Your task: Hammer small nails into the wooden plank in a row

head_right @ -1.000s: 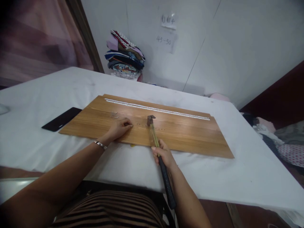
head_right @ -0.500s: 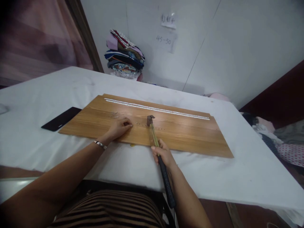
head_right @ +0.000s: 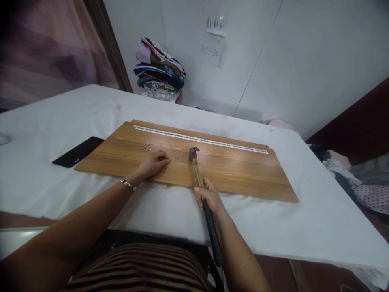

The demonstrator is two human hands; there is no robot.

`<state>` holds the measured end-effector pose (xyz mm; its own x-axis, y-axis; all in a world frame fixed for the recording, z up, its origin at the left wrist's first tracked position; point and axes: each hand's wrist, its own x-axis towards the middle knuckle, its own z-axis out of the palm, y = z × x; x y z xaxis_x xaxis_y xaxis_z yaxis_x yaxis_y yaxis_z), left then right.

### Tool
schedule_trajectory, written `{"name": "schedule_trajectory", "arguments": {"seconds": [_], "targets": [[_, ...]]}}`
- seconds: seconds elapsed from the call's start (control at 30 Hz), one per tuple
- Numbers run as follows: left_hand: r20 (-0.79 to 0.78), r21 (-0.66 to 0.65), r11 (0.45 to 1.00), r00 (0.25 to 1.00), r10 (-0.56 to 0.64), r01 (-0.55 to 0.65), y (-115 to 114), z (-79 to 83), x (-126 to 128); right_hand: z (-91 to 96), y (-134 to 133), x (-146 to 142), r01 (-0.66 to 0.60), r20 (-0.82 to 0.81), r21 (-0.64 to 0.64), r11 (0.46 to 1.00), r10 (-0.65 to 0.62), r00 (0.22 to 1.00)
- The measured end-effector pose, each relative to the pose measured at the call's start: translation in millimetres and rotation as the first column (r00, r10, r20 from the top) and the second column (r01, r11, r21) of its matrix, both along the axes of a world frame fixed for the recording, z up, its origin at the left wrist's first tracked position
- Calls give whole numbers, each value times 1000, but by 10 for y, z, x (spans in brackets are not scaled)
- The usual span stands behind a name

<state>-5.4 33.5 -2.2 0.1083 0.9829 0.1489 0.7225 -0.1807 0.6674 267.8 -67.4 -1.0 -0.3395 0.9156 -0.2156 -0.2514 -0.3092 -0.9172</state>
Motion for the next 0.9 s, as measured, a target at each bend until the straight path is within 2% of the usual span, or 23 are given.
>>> {"name": "schedule_trajectory", "arguments": {"seconds": [0.9], "targets": [[14, 0, 1000, 1000, 14, -14, 12, -14, 0, 9, -3, -5, -7, -13, 14, 1000, 7, 1000]]}}
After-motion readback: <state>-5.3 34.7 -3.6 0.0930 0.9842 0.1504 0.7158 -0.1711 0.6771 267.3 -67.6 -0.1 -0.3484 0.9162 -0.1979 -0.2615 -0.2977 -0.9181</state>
